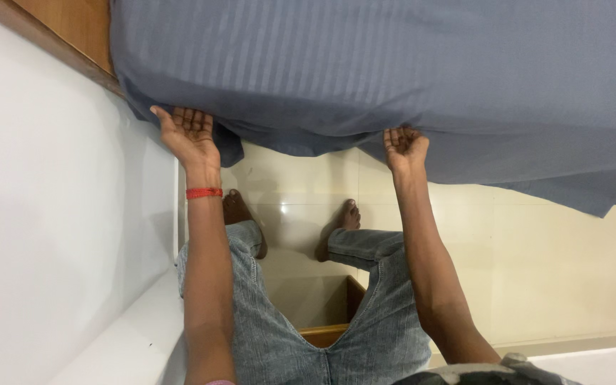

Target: The person kneels beside a wooden bed and smooths a gray fitted sheet over the mattress. They pull and tuck the sheet around the corners and edges, repeatedly adjusting and flattening the surface to fit the mattress snugly.

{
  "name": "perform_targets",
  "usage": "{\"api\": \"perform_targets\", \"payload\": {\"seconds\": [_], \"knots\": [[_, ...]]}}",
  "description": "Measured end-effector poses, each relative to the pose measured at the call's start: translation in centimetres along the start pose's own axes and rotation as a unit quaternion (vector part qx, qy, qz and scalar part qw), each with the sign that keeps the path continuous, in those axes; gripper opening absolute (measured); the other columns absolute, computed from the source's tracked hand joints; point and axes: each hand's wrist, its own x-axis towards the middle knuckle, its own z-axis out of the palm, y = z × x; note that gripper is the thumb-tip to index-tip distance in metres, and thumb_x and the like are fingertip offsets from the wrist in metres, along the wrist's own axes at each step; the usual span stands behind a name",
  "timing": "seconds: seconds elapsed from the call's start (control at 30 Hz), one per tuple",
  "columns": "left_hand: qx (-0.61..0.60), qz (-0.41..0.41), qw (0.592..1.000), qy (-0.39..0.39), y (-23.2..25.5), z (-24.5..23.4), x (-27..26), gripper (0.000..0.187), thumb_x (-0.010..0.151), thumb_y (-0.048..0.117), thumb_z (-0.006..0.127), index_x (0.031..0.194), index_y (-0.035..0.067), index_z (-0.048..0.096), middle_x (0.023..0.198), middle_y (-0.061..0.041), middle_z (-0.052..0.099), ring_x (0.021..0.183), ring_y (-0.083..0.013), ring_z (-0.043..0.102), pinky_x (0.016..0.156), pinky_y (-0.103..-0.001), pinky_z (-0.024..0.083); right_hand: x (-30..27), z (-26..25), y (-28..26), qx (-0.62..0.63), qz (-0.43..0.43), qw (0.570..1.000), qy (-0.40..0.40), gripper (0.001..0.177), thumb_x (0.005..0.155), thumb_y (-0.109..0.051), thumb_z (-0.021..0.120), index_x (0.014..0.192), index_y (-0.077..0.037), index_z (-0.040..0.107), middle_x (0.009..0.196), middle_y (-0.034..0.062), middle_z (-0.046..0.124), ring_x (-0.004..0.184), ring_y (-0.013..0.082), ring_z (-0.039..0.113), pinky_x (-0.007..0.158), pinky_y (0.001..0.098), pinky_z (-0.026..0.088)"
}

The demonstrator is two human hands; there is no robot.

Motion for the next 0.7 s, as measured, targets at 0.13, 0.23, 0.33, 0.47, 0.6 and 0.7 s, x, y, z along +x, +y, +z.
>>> {"api": "perform_targets", "payload": {"seconds": [0.13, 0.23, 0.33, 0.47, 0.6, 0.7], "knots": [[-0.012, -0.022, 1.000, 0.014, 0.4, 0.2, 0.1, 0.096, 0.096, 0.066, 0.044, 0.144, -0.016, 0.036, 0.138, -0.028, 0.051, 0.132, -0.0362, 0.056, 0.115, -0.048, 0.047, 2.3, -0.9, 0.2, 0.000, 0.022, 1.000, -0.018, 0.022, 0.100, 0.001, 0.037, 0.118, 0.008, 0.050, 0.110, 0.0164, 0.050, 0.098, 0.0265, 0.050, 0.122, 0.0560, 0.049], [0.004, -0.013, 1.000, 0.009, 0.2, 0.2, -0.1, 0.099, 0.096, 0.068, 0.046, 0.144, -0.018, 0.041, 0.133, -0.028, 0.051, 0.128, -0.0355, 0.056, 0.115, -0.048, 0.047, -0.5, 1.5, -0.2, -0.014, 0.034, 0.997, 0.071, 0.041, 0.100, -0.007, 0.034, 0.136, 0.011, 0.041, 0.137, 0.0230, 0.052, 0.133, 0.0339, 0.055, 0.119, 0.0485, 0.042], [0.020, -0.002, 1.000, 0.014, 0.2, 0.6, 0.0, 0.098, 0.095, 0.069, 0.049, 0.140, -0.017, 0.046, 0.129, -0.026, 0.052, 0.124, -0.0332, 0.057, 0.113, -0.048, 0.048, -2.9, 3.3, -0.5, -0.037, 0.039, 0.997, 0.058, 0.038, 0.100, -0.005, 0.037, 0.135, 0.009, 0.043, 0.132, 0.0213, 0.054, 0.129, 0.0333, 0.056, 0.118, 0.0478, 0.042], [0.024, -0.003, 0.999, 0.021, 0.0, 0.6, 0.1, 0.092, 0.089, 0.071, 0.051, 0.134, -0.009, 0.049, 0.127, -0.021, 0.057, 0.121, -0.0291, 0.062, 0.110, -0.045, 0.051, -1.8, 2.6, -0.4, -0.036, 0.042, 0.998, 0.026, 0.035, 0.096, -0.001, 0.036, 0.128, 0.009, 0.049, 0.128, 0.0198, 0.058, 0.125, 0.0319, 0.060, 0.116, 0.0470, 0.045], [0.040, -0.012, 0.999, 0.024, -0.4, -0.4, 1.1, 0.100, 0.092, 0.074, 0.051, 0.137, -0.016, 0.052, 0.123, -0.024, 0.053, 0.116, -0.0322, 0.058, 0.109, -0.048, 0.050, 2.6, 0.0, -0.2, -0.051, 0.043, 0.997, 0.036, 0.021, 0.096, -0.002, 0.039, 0.108, 0.006, 0.055, 0.112, 0.0180, 0.060, 0.103, 0.0284, 0.062, 0.109, 0.0465, 0.052], [0.041, 0.004, 0.999, 0.012, -0.8, -0.7, 1.3, 0.102, 0.096, 0.072, 0.053, 0.140, -0.019, 0.045, 0.126, -0.027, 0.048, 0.122, -0.0376, 0.055, 0.115, -0.053, 0.049, 6.3, -1.3, -0.6, -0.069, 0.056, 0.995, 0.040, 0.016, 0.096, -0.006, 0.042, 0.095, 0.001, 0.056, 0.097, 0.0140, 0.056, 0.084, 0.0252, 0.056, 0.100, 0.0459, 0.055]]}}
